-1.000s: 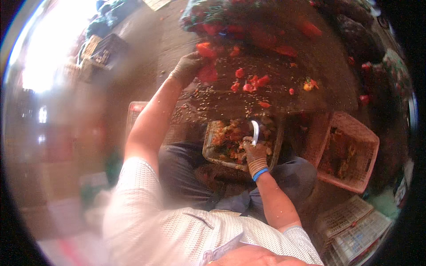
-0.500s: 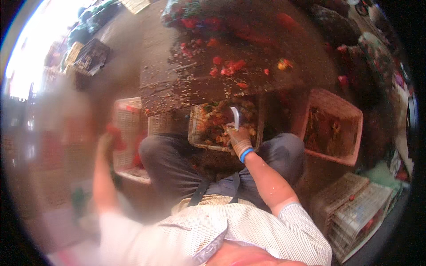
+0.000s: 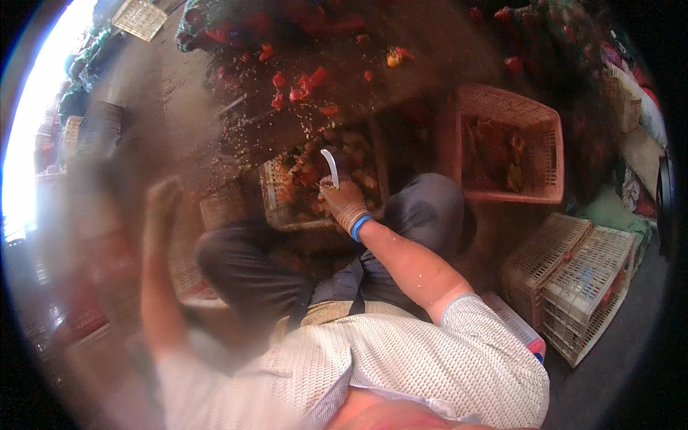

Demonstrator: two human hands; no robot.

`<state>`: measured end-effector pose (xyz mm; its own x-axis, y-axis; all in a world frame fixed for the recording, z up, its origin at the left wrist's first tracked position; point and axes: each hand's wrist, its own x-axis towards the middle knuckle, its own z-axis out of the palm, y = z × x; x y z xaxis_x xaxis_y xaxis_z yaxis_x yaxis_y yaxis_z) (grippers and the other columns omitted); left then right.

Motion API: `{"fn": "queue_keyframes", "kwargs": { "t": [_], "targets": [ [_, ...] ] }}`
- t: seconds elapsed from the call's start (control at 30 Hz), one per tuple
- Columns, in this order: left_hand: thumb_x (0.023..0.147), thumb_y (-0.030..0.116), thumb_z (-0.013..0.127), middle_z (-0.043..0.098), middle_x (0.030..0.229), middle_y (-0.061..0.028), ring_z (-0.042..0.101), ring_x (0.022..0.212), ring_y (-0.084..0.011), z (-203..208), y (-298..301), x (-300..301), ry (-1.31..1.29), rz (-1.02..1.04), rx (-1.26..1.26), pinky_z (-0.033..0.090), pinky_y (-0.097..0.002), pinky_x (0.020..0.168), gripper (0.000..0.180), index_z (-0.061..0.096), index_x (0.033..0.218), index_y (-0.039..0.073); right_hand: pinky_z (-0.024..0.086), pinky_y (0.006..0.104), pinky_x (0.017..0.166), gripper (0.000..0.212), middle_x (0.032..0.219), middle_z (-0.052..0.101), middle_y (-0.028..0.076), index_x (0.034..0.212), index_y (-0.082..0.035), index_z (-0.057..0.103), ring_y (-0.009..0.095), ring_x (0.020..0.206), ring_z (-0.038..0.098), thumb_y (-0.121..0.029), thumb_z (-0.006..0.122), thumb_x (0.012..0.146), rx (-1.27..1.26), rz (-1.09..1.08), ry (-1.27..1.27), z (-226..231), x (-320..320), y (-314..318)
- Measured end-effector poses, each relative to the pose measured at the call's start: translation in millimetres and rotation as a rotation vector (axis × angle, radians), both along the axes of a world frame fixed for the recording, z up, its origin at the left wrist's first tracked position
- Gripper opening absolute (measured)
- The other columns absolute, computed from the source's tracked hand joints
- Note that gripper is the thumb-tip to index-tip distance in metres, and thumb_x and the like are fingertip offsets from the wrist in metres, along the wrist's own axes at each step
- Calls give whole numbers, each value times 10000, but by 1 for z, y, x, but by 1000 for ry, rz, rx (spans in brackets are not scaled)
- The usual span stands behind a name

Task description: The person sits on the floor and uses a knife to cut the stems and cores out of red peppers, dropping the seeds into a container and setting the cleaned peppers aside.

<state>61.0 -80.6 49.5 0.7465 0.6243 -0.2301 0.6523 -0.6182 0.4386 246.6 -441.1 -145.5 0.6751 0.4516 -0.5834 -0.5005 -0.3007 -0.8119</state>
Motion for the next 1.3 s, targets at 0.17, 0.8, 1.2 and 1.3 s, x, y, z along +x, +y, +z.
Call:
{"fn": "queue_keyframes", "kwargs": {
  "t": [0.17,0.8,1.2,1.3],
  "targets": [
    [977,266,684,625,1398,-109,609,1238,-186,-22,-23,105,-6,-128,35,479,-339,1047,484,592,1399,49,520,447,638,323,777,696,146,971,39,692,260,696,644,-280,666,926,-8,-39,163,7,2,4],
    [978,168,605,686,1276,-154,645,1201,-317,-22,-151,439,-152,-870,-104,529,-421,994,374,639,1324,31,522,472,739,383,847,697,257,994,48,701,392,784,679,-307,615,879,-34,207,53,60,-5,40],
    [977,244,611,722,1192,-139,675,1143,-299,-110,-220,503,157,-775,243,542,-421,971,345,682,1268,72,521,504,764,405,839,719,240,914,-11,738,427,798,684,-404,676,839,58,15,190,34,-12,39],
    [915,208,706,701,1257,-81,662,1129,-205,-132,-139,457,-116,-777,-262,538,-365,983,353,694,1240,70,535,370,614,293,830,728,147,1028,9,710,234,691,686,-244,638,899,121,5,172,6,-28,50]
  ]
}}
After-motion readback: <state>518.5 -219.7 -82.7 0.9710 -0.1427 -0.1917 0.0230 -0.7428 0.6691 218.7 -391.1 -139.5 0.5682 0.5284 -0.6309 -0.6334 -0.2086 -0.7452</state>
